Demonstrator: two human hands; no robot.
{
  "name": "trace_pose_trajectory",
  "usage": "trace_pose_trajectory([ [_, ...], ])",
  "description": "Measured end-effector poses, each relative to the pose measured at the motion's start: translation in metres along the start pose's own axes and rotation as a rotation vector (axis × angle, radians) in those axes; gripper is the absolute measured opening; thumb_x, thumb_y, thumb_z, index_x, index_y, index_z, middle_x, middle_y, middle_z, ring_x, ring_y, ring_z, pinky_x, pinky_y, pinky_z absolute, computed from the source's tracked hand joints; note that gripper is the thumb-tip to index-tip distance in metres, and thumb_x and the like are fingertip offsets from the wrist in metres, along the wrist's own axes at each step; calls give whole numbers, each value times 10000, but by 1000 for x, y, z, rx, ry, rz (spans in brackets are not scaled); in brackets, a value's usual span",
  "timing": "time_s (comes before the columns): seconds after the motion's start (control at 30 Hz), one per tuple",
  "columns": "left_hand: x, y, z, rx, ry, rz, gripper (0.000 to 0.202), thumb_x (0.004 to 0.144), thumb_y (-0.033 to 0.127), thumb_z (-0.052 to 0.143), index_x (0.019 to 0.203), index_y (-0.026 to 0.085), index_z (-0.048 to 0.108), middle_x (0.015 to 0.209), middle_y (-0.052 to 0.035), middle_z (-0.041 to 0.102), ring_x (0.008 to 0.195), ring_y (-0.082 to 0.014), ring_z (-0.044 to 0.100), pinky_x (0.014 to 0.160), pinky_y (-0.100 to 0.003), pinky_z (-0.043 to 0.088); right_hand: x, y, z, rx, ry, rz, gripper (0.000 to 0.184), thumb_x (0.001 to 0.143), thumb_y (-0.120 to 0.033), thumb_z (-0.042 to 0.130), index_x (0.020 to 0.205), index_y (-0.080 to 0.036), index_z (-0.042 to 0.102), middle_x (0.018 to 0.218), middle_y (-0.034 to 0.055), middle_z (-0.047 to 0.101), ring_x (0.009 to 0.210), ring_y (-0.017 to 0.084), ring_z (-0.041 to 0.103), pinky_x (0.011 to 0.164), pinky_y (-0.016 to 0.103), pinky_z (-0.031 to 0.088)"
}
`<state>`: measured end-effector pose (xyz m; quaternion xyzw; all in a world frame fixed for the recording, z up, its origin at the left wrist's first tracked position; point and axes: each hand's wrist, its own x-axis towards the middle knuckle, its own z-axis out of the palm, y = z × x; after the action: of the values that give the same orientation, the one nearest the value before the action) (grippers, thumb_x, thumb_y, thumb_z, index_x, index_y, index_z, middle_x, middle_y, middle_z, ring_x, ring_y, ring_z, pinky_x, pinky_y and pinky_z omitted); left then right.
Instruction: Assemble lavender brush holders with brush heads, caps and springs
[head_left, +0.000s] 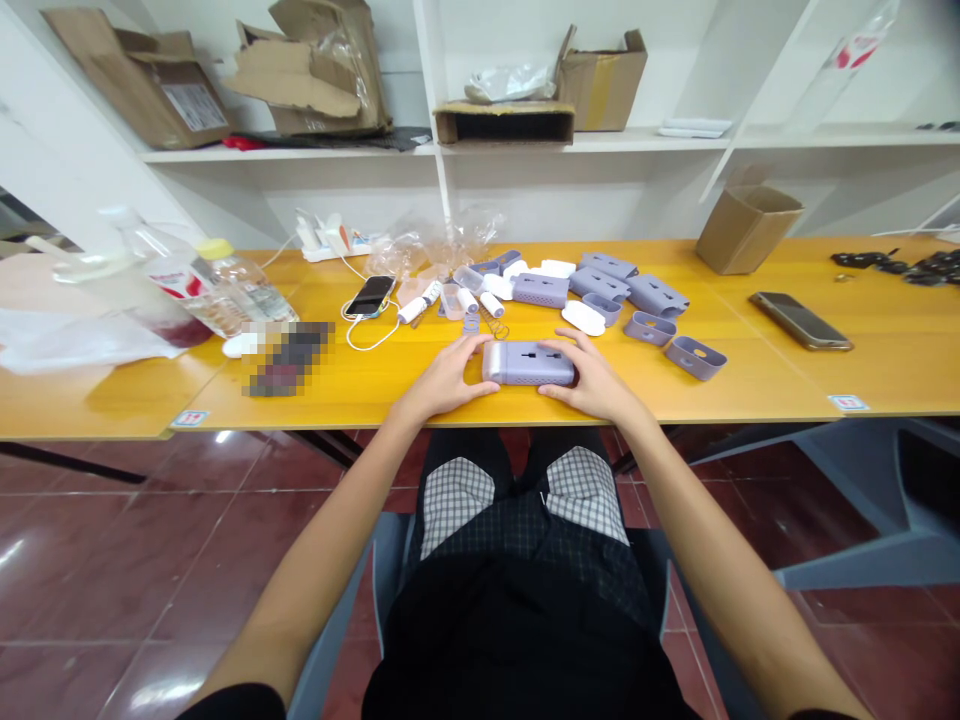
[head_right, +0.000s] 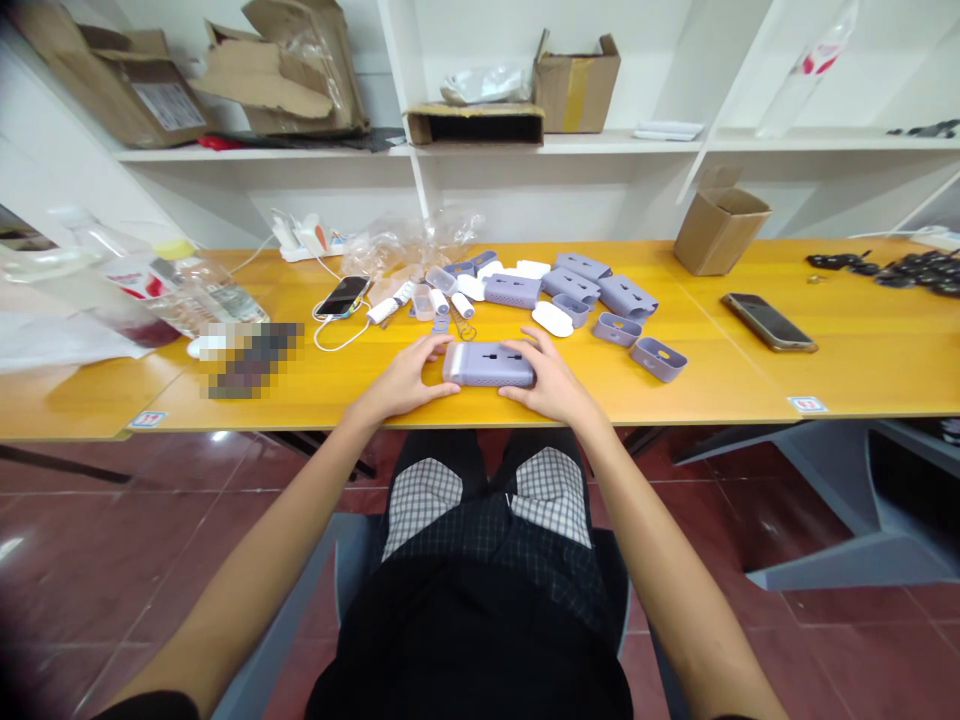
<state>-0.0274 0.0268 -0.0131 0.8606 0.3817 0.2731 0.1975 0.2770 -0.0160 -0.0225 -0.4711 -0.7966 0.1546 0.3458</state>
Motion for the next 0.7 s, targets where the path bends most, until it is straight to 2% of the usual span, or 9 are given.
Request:
trace_pose_trajectory([
  [0.1,1,1,0,31,33,-11,743,877,432,825,1510,242,486,1509,-142,606,1356,-319,635,1162,-497,523,0,2,2,-20,26,22,730,819,-427,874,1485,-306,601,1699,127,349,1586,392,385,1303,610,344],
  [0.17,2,2,-1,57,68,-44,733,868,412,836,1490,223,498,1439,-143,652,1326,-320,652,1171,-514,508,0,2,3,-38,51,56,752,810,-438,877,1488,-280,593,1708,146,335,1589,404,374,1302,615,340],
  [0.27,2,4,-1,76,94,-84,712,857,390,846,1465,219,517,1329,-125,714,1268,-322,684,1159,-532,506,1,3,6,-56,73,103,756,831,-455,853,1501,-248,572,1627,181,459,1526,407,461,1279,626,371],
  [0.37,2,5,-2,75,76,-63,685,872,376,826,1468,238,519,1320,-108,735,1269,-325,691,1156,-534,505,2,2,8,-65,59,111,740,870,-455,813,1529,-266,535,1531,166,590,1438,402,552,1232,651,416],
  [0.57,1,3,-3,57,57,-2,631,914,317,758,1490,249,510,1375,-103,732,1313,-307,689,1163,-507,506,2,2,10,-87,82,158,810,871,-491,811,1568,-241,484,1526,187,617,1411,428,573,1179,664,454],
  [0.7,0,3,-3,51,59,8,607,929,298,733,1493,261,511,1386,-98,729,1319,-297,690,1171,-508,501,2,5,8,-70,85,116,774,886,-503,802,1555,-256,504,1519,182,624,1396,412,596,1192,661,446],
])
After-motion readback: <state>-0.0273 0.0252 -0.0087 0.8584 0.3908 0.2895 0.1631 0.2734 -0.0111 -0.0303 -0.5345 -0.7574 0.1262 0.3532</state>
